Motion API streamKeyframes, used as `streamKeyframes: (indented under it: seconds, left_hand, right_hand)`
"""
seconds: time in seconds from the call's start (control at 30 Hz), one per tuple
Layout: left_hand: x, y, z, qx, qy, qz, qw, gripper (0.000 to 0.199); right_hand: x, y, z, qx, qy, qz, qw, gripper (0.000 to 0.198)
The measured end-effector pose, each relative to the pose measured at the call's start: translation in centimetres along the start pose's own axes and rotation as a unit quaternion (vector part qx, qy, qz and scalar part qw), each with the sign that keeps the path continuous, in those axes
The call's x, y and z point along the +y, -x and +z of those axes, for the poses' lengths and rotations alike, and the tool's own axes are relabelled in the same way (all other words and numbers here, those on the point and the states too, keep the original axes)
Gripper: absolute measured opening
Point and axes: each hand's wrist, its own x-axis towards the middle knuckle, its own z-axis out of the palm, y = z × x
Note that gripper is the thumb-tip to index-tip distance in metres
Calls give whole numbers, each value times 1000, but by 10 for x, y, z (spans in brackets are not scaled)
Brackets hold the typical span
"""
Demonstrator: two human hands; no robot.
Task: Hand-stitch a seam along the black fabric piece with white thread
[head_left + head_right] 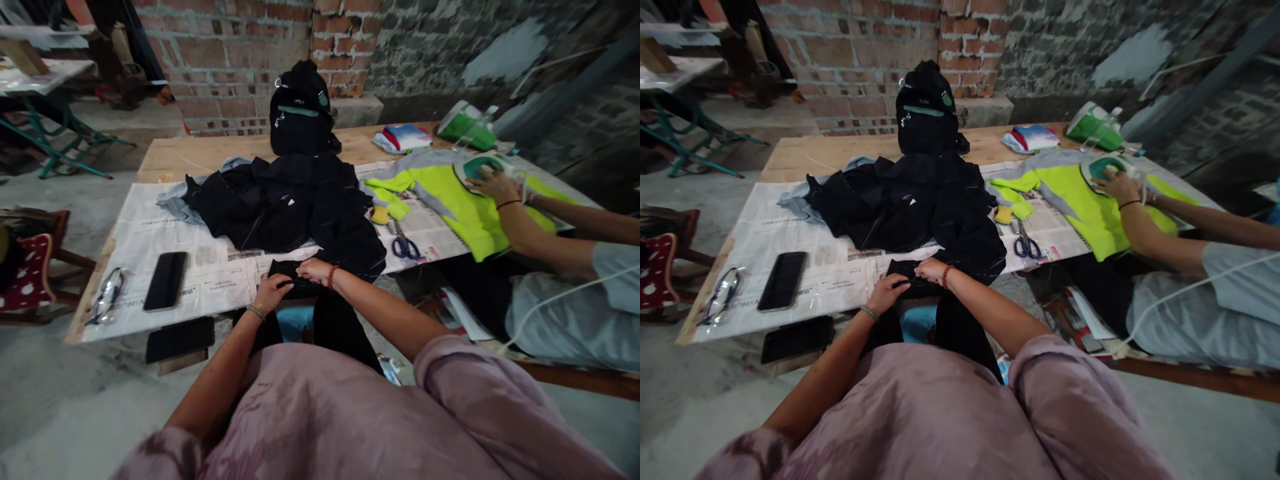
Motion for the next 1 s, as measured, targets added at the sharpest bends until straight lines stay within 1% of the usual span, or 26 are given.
streamKeyframes:
  seconds: [0.33,0.53,0.63,0.77,1.0]
  left_hand:
    - [-4,-1,2,6,3,12,1000,15]
    - [-6,0,3,14,-1,40,999,14]
    - [-6,0,3,22,-9,51,998,14]
    - [-7,1,4,41,-22,52,998,14]
    - [-9,0,7,54,-42,49,996,12]
  right_hand:
    - [1,-1,-1,-14,20,-8,1000,19]
    - [-2,-3,0,-25,17,-11,999,20]
    - [-6,-4,6,16,38,-18,999,17]
    - [-4,-7,14,94,73,-58,991,13]
    - [12,-13,17,137,107,-109,979,20]
